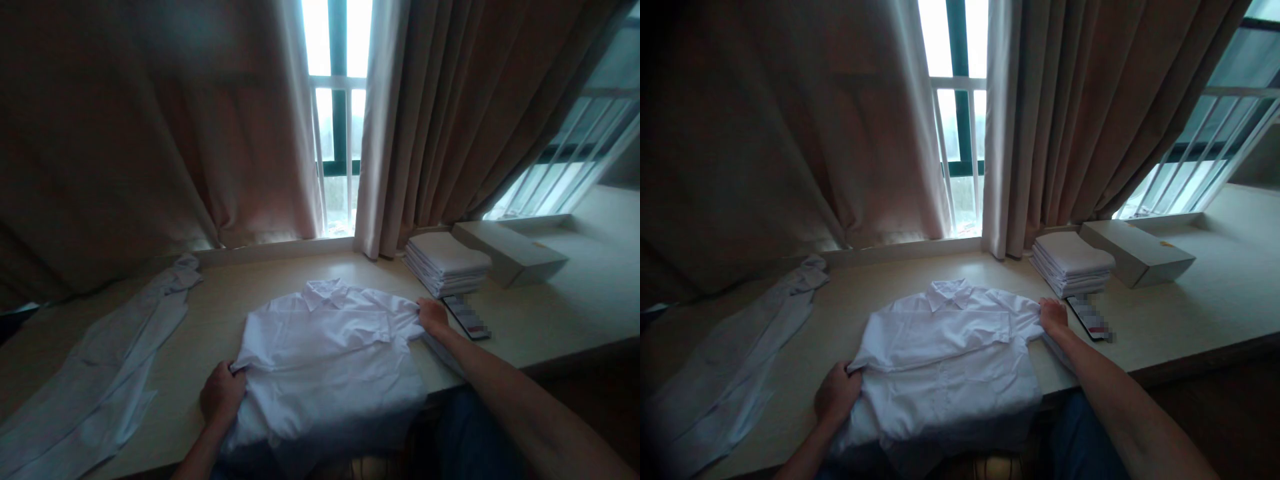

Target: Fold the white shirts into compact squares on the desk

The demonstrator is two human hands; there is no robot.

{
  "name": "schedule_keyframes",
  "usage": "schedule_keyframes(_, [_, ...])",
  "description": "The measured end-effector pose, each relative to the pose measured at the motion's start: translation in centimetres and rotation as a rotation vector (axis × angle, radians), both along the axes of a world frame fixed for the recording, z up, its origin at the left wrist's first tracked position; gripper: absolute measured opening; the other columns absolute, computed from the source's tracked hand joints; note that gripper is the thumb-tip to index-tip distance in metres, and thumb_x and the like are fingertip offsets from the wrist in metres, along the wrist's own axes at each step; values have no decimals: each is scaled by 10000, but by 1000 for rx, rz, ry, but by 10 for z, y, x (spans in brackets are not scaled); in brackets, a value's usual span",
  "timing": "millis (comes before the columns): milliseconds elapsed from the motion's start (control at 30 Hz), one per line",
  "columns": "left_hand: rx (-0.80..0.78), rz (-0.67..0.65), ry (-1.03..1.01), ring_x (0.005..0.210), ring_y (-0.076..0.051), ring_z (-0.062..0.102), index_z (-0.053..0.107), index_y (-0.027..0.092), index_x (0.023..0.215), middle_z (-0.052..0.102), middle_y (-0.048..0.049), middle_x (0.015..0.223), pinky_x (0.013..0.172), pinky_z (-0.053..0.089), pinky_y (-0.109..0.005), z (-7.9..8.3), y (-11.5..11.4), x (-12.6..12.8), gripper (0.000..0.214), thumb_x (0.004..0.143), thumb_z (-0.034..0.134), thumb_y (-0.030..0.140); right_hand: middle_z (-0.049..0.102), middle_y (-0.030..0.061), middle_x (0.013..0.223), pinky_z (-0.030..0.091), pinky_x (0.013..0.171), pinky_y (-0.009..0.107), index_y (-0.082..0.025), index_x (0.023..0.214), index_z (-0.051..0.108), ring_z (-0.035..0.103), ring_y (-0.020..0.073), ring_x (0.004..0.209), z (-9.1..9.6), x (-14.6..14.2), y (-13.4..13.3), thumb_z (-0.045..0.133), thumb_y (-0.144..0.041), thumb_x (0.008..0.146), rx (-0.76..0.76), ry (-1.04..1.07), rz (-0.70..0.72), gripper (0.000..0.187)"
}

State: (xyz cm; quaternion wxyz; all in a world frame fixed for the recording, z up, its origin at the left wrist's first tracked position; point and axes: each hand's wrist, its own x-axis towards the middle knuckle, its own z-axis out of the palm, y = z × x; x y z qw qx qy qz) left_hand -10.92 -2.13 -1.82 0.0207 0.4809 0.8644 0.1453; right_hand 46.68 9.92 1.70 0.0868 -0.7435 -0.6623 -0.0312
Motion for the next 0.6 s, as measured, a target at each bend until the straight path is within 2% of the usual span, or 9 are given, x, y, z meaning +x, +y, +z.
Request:
schedule_keyframes(100, [-20, -22, -11, 879, -275, 634, 597, 180, 1072, 676, -127, 1017, 671, 437, -335, 0, 2, -1, 369, 838, 422, 405, 665, 132, 999, 407, 762, 331, -174, 1016, 645, 605, 249, 919, -3, -4, -4, 503, -262, 870, -25, 17, -10, 221])
schedule_keyframes(167, [-20, -59, -35, 897, -264, 632, 587, 178, 1076, 669, -123, 1023, 710, 452, -333, 1, 1, -3, 369, 839, 422, 409, 647, 149, 1065, 425, 780, 350, -165, 1123, 603, 594, 273, 972, -5, -2, -15, 540, -352, 862, -12, 29, -14, 327])
schedule_keyframes(233, [13, -85, -50, 941, -253, 622, 563, 161, 1105, 653, -125, 1042, 772, 466, -329, 2, -2, -5, 388, 837, 431, 408, 618, 178, 1133, 427, 851, 391, -140, 1192, 562, 564, 300, 1052, -8, 4, -35, 519, -393, 883, 66, 27, 11, 402])
schedule_keyframes(367, [179, -200, 84, 1180, -268, 510, 461, 96, 1255, 565, -172, 1202, 1005, 405, -370, 4, -16, 5, 477, 865, 409, 366, 565, 185, 1242, 342, 1028, 456, -142, 1240, 534, 487, 313, 1188, -13, 1, -88, 451, -366, 928, 249, 15, 241, 393])
schedule_keyframes(433, [240, -341, 143, 1306, -255, 402, 424, 105, 1309, 488, -173, 1331, 1103, 321, -393, 6, -21, 17, 467, 892, 356, 304, 550, 158, 1287, 312, 1074, 451, -171, 1267, 526, 464, 297, 1232, -13, -22, -111, 434, -356, 938, 247, 42, 405, 388])
schedule_keyframes(500, [254, -506, 144, 1371, -225, 330, 441, 139, 1316, 434, -136, 1412, 1147, 271, -398, 8, -24, 34, 444, 908, 308, 250, 499, 119, 1375, 307, 1094, 440, -214, 1340, 475, 423, 277, 1293, -14, -56, -125, 413, -352, 950, 209, 88, 525, 419])
schedule_keyframes(600, [222, -745, 127, 1389, -210, 317, 479, 163, 1323, 436, -97, 1440, 1155, 277, -394, 9, -27, 59, 445, 927, 302, 259, 368, 105, 1497, 302, 1103, 470, -232, 1446, 358, 344, 290, 1364, -20, -107, -128, 408, -409, 953, 171, 153, 533, 526])
